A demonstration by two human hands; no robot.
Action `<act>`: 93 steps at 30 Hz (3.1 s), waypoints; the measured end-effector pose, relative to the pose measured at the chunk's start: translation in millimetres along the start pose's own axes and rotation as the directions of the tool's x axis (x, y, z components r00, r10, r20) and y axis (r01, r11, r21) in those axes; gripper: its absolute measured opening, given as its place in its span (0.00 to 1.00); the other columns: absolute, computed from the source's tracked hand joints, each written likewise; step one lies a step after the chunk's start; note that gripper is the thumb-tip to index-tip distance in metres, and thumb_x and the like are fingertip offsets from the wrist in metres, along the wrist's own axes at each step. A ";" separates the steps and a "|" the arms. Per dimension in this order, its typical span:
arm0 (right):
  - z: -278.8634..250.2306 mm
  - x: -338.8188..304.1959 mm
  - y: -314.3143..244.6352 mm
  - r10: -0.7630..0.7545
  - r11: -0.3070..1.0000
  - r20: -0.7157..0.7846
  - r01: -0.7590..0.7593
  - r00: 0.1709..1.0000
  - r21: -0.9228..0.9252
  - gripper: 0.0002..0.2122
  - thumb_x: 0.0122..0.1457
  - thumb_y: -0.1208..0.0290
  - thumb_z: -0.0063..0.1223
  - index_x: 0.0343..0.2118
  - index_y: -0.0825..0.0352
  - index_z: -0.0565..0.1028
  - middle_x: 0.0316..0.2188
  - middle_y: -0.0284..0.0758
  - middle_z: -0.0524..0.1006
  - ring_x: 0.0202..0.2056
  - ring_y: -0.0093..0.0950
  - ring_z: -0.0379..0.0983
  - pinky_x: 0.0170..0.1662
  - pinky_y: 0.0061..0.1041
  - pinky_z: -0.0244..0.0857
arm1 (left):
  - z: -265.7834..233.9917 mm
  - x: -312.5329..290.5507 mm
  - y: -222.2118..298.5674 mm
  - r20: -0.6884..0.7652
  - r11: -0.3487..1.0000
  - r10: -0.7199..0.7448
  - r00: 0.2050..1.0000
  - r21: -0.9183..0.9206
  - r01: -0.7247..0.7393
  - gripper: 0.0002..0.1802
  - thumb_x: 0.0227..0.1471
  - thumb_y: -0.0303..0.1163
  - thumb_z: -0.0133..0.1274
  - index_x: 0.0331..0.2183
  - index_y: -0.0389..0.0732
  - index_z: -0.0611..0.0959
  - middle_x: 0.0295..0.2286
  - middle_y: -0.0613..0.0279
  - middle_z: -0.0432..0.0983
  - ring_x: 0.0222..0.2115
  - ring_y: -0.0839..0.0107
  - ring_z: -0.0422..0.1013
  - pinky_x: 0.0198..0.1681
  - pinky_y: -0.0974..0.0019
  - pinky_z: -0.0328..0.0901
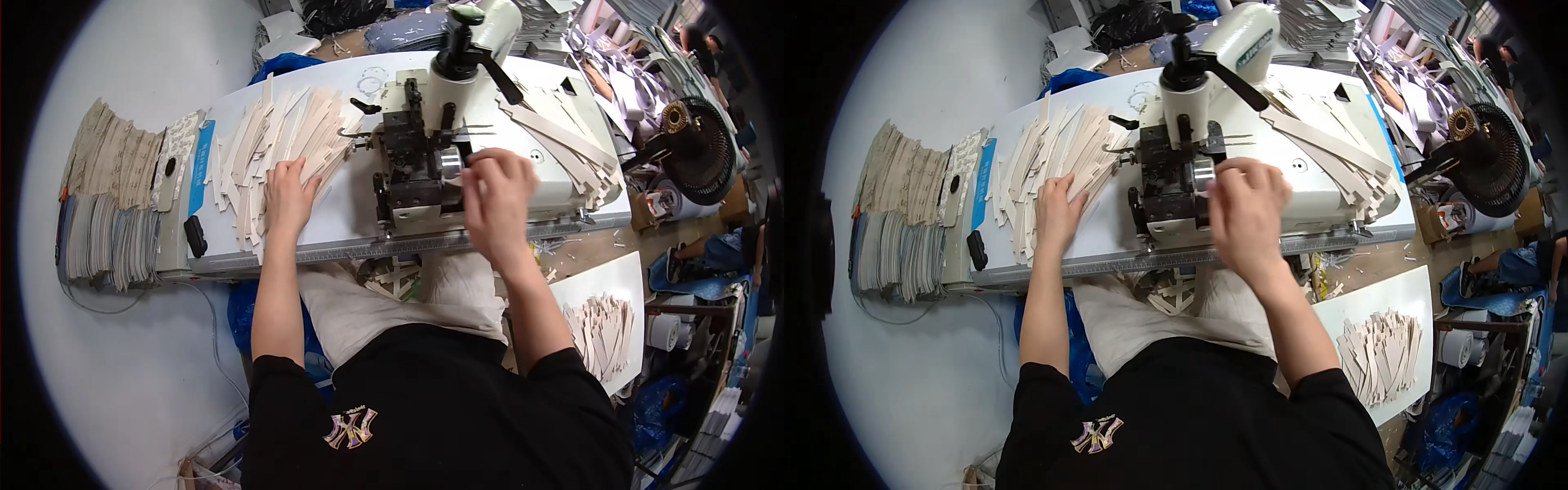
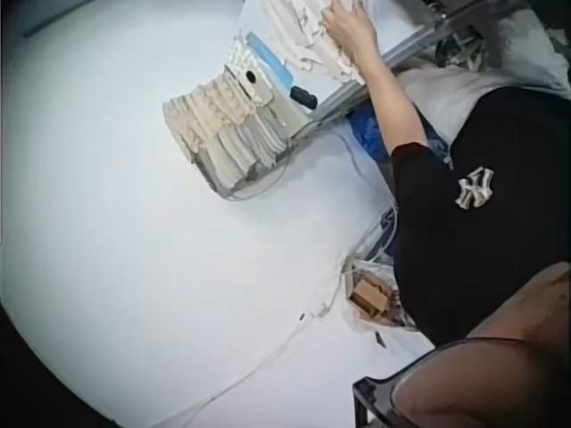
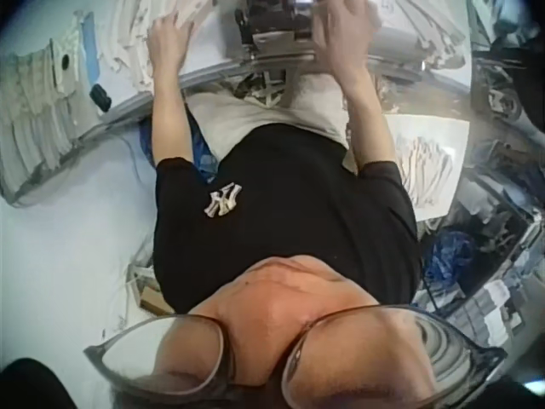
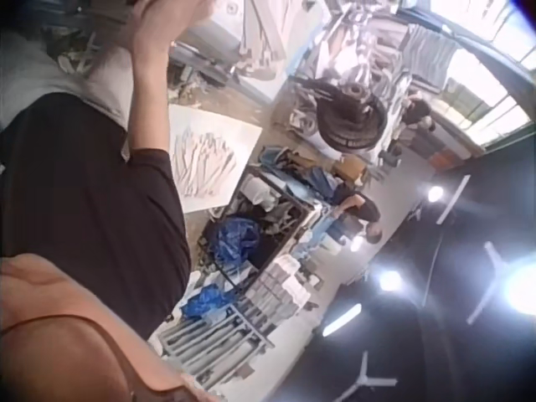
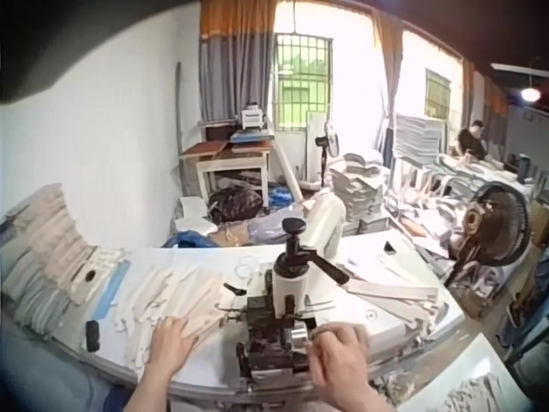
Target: Feeding fabric strips into an industrial sewing machine to process the edges.
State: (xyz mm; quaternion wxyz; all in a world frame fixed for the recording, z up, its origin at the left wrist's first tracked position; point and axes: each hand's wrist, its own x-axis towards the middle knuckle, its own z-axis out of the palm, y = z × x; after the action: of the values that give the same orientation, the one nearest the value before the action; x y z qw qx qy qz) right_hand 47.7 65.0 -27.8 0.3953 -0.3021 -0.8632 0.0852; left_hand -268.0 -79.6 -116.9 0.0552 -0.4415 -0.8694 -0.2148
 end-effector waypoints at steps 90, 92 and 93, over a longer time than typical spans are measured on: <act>-83.5 -9.6 167.7 0.435 0.853 -0.439 -0.516 0.786 -0.078 0.11 0.69 0.63 0.56 0.35 0.67 0.79 0.51 0.36 0.80 0.54 0.37 0.67 0.63 0.39 0.56 | -24.4 29.0 68.9 0.058 0.944 0.121 0.991 -0.315 -0.097 0.17 0.58 0.39 0.67 0.46 0.42 0.91 0.41 0.60 0.81 0.39 0.60 0.77 0.45 0.58 0.73; -82.7 -13.5 176.4 0.445 0.815 -0.444 -0.557 0.778 -0.158 0.12 0.69 0.61 0.56 0.36 0.66 0.80 0.52 0.36 0.80 0.55 0.37 0.67 0.63 0.40 0.56 | -6.2 26.8 32.3 0.000 0.991 0.023 1.000 -0.134 -0.023 0.17 0.60 0.40 0.65 0.47 0.42 0.90 0.41 0.59 0.81 0.41 0.58 0.77 0.48 0.56 0.72; -81.2 -15.2 178.9 0.447 0.821 -0.437 -0.552 0.780 -0.146 0.12 0.69 0.61 0.56 0.36 0.66 0.80 0.52 0.36 0.80 0.55 0.37 0.67 0.63 0.40 0.56 | 3.4 23.3 16.4 -0.025 0.999 0.030 0.999 -0.033 -0.031 0.18 0.61 0.41 0.65 0.48 0.42 0.90 0.43 0.58 0.81 0.43 0.56 0.76 0.50 0.55 0.71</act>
State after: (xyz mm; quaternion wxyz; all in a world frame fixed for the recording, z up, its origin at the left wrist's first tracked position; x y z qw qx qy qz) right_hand 196.2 192.2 -51.9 0.4748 -0.5828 -0.6594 0.0104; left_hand -268.8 -52.3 -108.0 0.0617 -0.4528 -0.8582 -0.2338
